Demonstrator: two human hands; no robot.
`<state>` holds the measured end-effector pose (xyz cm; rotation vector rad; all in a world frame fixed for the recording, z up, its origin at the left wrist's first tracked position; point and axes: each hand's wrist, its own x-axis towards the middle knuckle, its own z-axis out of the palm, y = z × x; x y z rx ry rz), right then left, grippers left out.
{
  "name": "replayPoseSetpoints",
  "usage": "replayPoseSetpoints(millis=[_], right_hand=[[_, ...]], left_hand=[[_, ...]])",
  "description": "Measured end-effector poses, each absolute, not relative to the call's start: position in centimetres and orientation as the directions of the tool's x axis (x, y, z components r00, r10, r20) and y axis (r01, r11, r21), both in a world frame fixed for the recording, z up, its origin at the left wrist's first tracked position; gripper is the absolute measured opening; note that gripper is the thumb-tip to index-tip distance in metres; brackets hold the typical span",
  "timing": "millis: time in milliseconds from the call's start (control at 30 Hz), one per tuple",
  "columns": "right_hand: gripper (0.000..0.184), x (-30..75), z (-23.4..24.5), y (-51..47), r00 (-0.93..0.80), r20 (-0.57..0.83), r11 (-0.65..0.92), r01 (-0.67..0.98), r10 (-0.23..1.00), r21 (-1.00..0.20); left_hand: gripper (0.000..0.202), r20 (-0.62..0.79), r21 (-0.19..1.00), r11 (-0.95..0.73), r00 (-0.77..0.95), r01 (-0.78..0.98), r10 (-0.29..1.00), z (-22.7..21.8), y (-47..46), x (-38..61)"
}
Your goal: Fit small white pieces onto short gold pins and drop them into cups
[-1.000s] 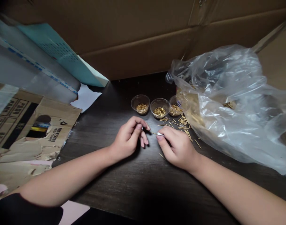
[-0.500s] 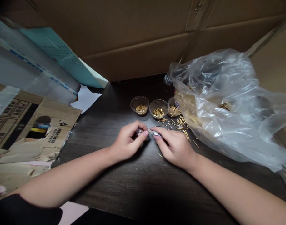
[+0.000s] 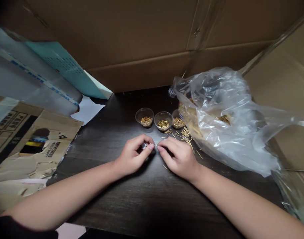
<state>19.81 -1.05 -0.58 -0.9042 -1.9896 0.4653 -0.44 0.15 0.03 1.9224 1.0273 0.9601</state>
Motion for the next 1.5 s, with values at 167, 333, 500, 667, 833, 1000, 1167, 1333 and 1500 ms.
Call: replayPoseSetpoints(millis=[167, 333, 500, 667, 833, 1000, 1167, 1333, 1500], right_hand=[[0.008, 19.9, -0.7, -1.0, -0.328, 0.597, 0.678, 0.431, 0.732, -0.595], [0.01, 19.9, 1.6, -2.2, -0.288, 0.686, 0.723, 0.469, 0.668, -0.507], [0.007, 22.7, 8.6, -3.8, -0.231, 0.715, 0.593, 0.744, 0.659, -0.307], [0.011, 30.2, 10.5, -2.2, 0.075, 0.606, 0.087, 0.969, 0.792, -0.233], [0.013, 34.1, 8.3, -0.2, -0.029, 0.395, 0.072, 0.993, 0.918, -0.094], [0.016, 29.9, 10.5, 0.2, -0.117, 0.53, 0.131, 0.991, 0.84, 0.011], [0.025, 23.4, 11.5, 3.7, -0.387, 0.123, 0.374, 0.921, 0.914, 0.112], [0.019, 21.4, 9.3, 8.3, -0.384, -0.183, 0.413, 0.896, 0.905, 0.163], [0.007, 21.4, 8.0, 9.8, -0.39, -0.256, 0.432, 0.891, 0.885, 0.136]], left_hand=[[0.013, 0.269, 0.861, -0.406, 0.402, 0.308, 0.875, 0.3, 0.1, -0.5], [0.019, 0.263, 0.884, -0.362, 0.323, 0.297, 0.909, 0.7, 0.2, -0.8], [0.022, 0.2, 0.931, -0.292, 0.365, 0.217, 0.909, -0.3, 0.7, -0.9], [0.024, 0.223, 0.93, -0.315, 0.388, 0.19, 0.894, -0.9, 0.7, -0.5], [0.017, 0.198, 0.96, -0.26, 0.406, 0.102, 0.892, -0.7, 0.5, -0.3], [0.015, 0.199, 0.932, -0.308, 0.444, 0.19, 0.874, -0.5, 0.6, -0.5], [0.013, 0.228, 0.9, -0.362, 0.446, 0.243, 0.865, -0.6, 0.6, -0.6], [0.013, 0.23, 0.898, -0.367, 0.454, 0.242, 0.861, -0.8, 0.6, -0.6], [0.014, 0.245, 0.881, -0.396, 0.468, 0.257, 0.849, -0.8, 0.7, -0.5]])
